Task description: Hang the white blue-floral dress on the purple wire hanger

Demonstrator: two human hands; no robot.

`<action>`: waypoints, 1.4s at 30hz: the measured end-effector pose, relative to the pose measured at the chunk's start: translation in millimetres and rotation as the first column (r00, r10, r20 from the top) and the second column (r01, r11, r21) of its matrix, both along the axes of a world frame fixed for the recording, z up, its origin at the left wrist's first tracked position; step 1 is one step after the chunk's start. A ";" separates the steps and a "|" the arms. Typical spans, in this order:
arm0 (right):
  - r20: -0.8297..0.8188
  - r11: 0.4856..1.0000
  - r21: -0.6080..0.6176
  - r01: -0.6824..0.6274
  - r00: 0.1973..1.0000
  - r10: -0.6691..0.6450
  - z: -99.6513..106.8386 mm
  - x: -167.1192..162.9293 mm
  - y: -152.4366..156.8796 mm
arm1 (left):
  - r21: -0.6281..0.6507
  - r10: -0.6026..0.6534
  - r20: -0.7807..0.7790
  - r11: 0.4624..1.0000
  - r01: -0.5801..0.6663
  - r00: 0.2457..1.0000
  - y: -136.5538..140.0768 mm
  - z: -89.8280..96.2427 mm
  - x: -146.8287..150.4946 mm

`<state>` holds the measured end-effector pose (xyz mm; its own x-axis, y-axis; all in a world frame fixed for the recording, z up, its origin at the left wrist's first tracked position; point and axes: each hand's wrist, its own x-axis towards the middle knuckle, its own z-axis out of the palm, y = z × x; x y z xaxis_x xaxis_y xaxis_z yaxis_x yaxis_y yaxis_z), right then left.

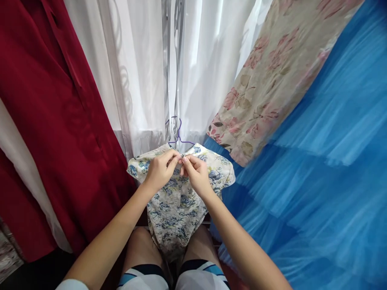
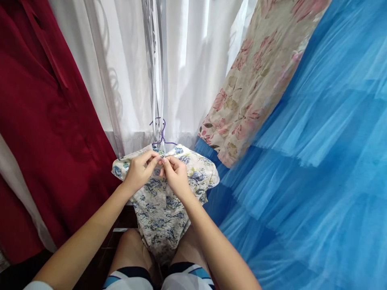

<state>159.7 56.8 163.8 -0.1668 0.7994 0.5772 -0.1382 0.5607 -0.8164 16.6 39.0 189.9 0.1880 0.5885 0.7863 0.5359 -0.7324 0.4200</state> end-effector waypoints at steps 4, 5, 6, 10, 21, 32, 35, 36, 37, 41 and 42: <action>-0.014 0.998 -0.035 0.047 0.999 -0.048 -28.6 -5.5 14.6 | 0.045 0.098 0.193 0.993 -0.109 0.976 7.0 3.7 -3.5; 0.005 0.997 -0.059 0.052 0.999 -0.052 -35.9 -5.6 15.5 | 0.031 0.104 0.273 0.993 -0.117 0.956 13.0 4.3 -12.1; 0.023 0.995 -0.080 0.056 0.998 -0.054 -42.5 -4.9 15.1 | 0.016 0.106 0.358 0.993 -0.119 0.928 21.0 4.2 -24.2; 0.059 0.988 -0.147 0.046 0.998 -0.038 -61.3 2.3 3.8 | -0.078 0.203 0.586 0.978 -0.194 0.785 59.7 -10.8 -94.9; -0.021 0.911 -0.411 -0.036 0.999 0.030 -141.9 -14.7 -43.5 | -0.469 0.495 0.601 0.854 -0.224 0.628 59.6 -180.7 -125.8; -0.117 0.641 -0.654 0.402 0.783 -0.611 -234.0 91.4 -54.4 | -0.498 0.167 0.703 0.810 0.310 0.691 18.8 -218.1 0.7; -0.033 0.609 -0.670 0.425 0.802 -0.596 -245.3 107.6 -66.2 | -0.450 0.059 0.733 0.789 0.418 0.678 6.4 -191.4 22.1; -0.009 0.616 -0.661 0.429 0.816 -0.578 -245.6 107.7 -69.7 | -0.437 0.031 0.738 0.783 0.442 0.674 0.1 -182.3 28.3; 0.008 0.627 -0.645 0.436 0.825 -0.565 -243.9 105.4 -72.6 | -0.426 0.005 0.740 0.778 0.462 0.673 -7.3 -173.6 33.7; 0.048 0.732 -0.512 0.450 0.866 -0.499 -216.8 82.0 -82.0 | -0.388 -0.161 0.699 0.733 0.559 0.696 -44.2 -145.8 49.1; 0.068 0.783 -0.469 0.409 0.901 -0.429 -207.5 74.4 -85.1 | -0.390 -0.225 0.672 0.702 0.596 0.706 -53.8 -140.3 52.0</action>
<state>234.1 -28.3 -43.7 0.2617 0.9574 0.1220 -0.0161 0.1307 -0.9913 68.6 -14.8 49.6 0.1814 0.9019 0.3920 -0.2193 -0.3514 0.9102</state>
